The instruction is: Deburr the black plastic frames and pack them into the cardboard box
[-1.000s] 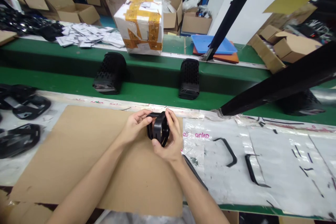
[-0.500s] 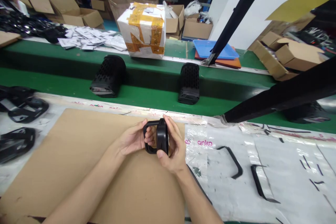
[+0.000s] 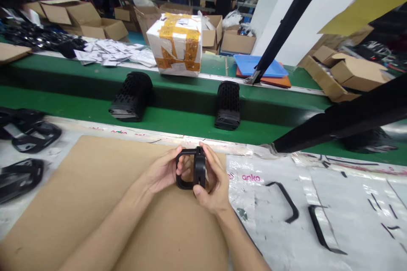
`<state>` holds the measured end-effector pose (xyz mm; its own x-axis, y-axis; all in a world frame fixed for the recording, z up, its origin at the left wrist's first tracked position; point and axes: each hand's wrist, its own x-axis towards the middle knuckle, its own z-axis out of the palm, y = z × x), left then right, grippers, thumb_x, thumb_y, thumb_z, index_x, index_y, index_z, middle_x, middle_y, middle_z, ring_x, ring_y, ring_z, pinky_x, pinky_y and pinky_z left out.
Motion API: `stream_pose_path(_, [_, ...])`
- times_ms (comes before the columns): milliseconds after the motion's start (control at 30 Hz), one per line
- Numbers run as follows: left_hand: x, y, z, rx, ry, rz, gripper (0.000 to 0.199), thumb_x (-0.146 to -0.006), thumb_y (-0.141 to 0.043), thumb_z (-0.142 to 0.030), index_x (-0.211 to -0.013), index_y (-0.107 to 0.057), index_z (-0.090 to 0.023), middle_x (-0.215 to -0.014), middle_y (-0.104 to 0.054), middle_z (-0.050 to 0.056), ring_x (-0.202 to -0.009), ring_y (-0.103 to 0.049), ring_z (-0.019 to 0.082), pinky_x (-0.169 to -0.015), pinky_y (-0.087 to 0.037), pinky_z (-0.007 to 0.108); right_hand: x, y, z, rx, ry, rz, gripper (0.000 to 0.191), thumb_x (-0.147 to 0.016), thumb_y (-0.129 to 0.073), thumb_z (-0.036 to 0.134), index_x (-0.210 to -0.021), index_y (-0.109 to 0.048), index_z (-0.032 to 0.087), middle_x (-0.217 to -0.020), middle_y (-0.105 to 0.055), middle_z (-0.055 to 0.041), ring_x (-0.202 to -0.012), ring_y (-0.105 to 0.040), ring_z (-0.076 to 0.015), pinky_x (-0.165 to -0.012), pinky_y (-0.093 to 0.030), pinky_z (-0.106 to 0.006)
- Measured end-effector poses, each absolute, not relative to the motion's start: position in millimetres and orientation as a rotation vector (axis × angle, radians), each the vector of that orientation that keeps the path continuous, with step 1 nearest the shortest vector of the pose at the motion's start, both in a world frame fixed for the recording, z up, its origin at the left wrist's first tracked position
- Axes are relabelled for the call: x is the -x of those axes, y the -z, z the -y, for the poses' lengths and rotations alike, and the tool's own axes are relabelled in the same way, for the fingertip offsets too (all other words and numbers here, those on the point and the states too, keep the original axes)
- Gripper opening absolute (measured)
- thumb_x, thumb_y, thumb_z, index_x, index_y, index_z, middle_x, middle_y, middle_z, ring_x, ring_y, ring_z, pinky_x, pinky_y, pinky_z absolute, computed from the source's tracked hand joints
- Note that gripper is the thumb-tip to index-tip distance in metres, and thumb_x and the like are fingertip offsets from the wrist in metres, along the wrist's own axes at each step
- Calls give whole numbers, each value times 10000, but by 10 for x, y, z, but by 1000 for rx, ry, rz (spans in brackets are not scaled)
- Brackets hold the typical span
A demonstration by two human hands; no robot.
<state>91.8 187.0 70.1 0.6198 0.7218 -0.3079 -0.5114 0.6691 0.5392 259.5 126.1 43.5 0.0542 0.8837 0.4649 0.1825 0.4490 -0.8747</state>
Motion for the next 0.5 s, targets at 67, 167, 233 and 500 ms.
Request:
stream_pose_path(67, [-945, -702, -1884, -476, -760, -584, 441, -840, -797, -522, -722, -631, -132, -609, -582, 9, -554, -527, 98, -635, -493, 234, -2622, -437, -1283, 1026, -697, 1418, 800, -885, -675, 649, -1530, -531, 199, -1551, -548, -167, -1447, -505, -398, -1224, -370, -614])
stream_pose_path(167, [-981, -745, -1872, -584, -723, -571, 514, -869, -687, -663, -846, -655, -150, -714, -641, 42, -659, -603, 151, -687, -515, 273, -2676, -465, -1316, 1013, -711, 1332, 821, -875, -683, 659, -1533, -525, 194, -1551, -550, -169, -1435, -516, -410, -1225, -363, -620])
stream_pose_path(233, [-995, -793, -1823, -759, -738, -599, 528, -890, -638, -686, -905, -663, -159, -810, -668, 56, -749, -628, 172, -761, -521, 294, -2708, -511, -1324, 990, -721, 1266, 831, -890, -657, 665, -1553, -494, 191, -1556, -542, -172, -1431, -518, -416, -1213, -376, -628])
stream_pose_path(500, [-923, -786, -1578, -1768, -595, -1082, 309, -933, -622, -417, -748, -660, -173, -707, -669, 32, -656, -602, 170, -620, -409, 252, -2658, -894, -1178, 998, -82, 1680, 857, -782, -748, 402, -1569, -470, 210, -1597, -438, -181, -1447, -466, -444, -1161, -426, -649])
